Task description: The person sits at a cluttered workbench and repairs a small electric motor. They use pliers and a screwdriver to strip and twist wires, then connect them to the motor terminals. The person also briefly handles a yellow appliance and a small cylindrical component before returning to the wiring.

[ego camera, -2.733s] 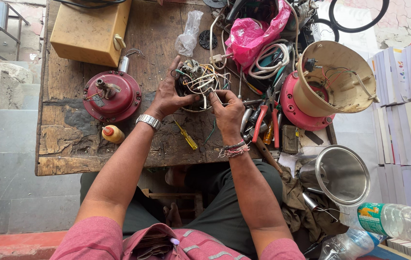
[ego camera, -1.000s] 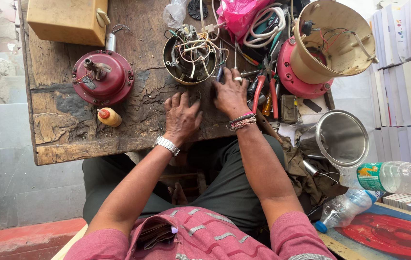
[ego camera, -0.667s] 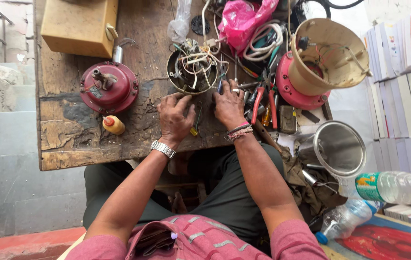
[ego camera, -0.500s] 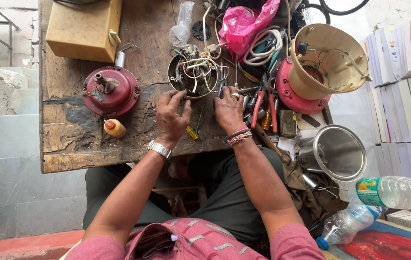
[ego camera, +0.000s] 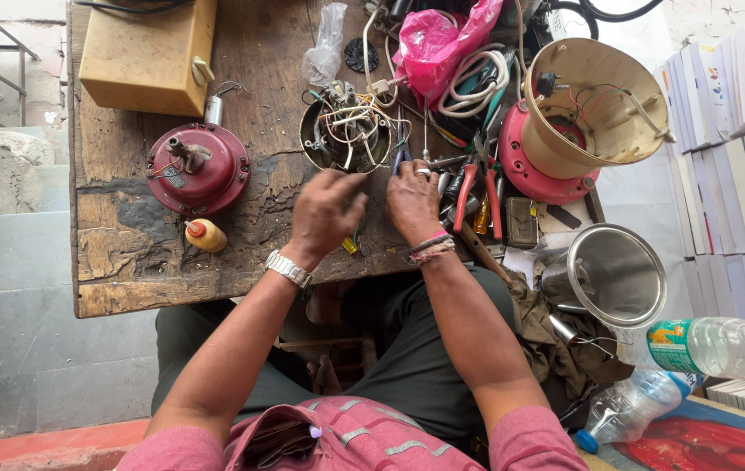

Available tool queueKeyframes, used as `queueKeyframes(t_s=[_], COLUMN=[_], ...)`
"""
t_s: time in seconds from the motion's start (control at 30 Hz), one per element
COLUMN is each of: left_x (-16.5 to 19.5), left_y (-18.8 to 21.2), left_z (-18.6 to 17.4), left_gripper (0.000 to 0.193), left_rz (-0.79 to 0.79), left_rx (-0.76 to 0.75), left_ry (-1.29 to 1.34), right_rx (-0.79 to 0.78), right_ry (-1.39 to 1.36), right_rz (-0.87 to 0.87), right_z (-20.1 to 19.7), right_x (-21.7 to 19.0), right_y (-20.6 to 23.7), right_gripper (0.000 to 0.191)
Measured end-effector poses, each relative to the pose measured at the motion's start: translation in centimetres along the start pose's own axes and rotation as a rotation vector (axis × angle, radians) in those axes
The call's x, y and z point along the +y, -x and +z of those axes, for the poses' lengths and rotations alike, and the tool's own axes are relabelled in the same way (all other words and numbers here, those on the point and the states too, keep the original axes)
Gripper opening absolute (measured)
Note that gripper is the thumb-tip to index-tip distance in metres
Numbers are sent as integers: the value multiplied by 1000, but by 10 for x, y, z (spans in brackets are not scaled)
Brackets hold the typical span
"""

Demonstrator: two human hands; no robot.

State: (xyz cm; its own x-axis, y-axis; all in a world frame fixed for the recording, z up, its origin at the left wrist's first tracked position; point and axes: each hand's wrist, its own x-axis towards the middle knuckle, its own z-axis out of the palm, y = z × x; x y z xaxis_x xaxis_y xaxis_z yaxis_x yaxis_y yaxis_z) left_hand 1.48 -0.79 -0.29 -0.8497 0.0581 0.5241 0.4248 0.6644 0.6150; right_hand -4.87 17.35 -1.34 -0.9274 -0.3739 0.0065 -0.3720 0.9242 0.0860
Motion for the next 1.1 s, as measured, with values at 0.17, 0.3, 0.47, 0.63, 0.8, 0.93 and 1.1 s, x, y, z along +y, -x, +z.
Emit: queueKeyframes(t_s=[0.17,0.3,0.47,0.63,0.8,0.93,1.1], left_x=[21,43,52,14,-23,-29,-21], left_y=[-15,-22,-52,-124,-176,-153,-82], left_z=[-10,-21,-36,-53,-60,-65,-60], left_gripper=[32,29,30,37,26,18,15], left_rz=[142,271,413,398,-87,-77,-53], left_rx=[-198,-165,-123,-9,-130,-39,275], left_ry=[-149,-138,-89,33,309,646,749], right_rx=[164,319,281,313,171,183,149], right_ry=[-644,-1089,-1421,-1542,-1673,-1651,-1605], right_rz=[177,250,263,229,268,244,262], right_z=[-23,-26,-10,-4,-16,-25,-32], right_x=[16,19,14,11,1,-5,-10], right_y=[1,-1,-11,-14,-15,-12,-4], right_gripper=[25,21,17,16,19,19,20])
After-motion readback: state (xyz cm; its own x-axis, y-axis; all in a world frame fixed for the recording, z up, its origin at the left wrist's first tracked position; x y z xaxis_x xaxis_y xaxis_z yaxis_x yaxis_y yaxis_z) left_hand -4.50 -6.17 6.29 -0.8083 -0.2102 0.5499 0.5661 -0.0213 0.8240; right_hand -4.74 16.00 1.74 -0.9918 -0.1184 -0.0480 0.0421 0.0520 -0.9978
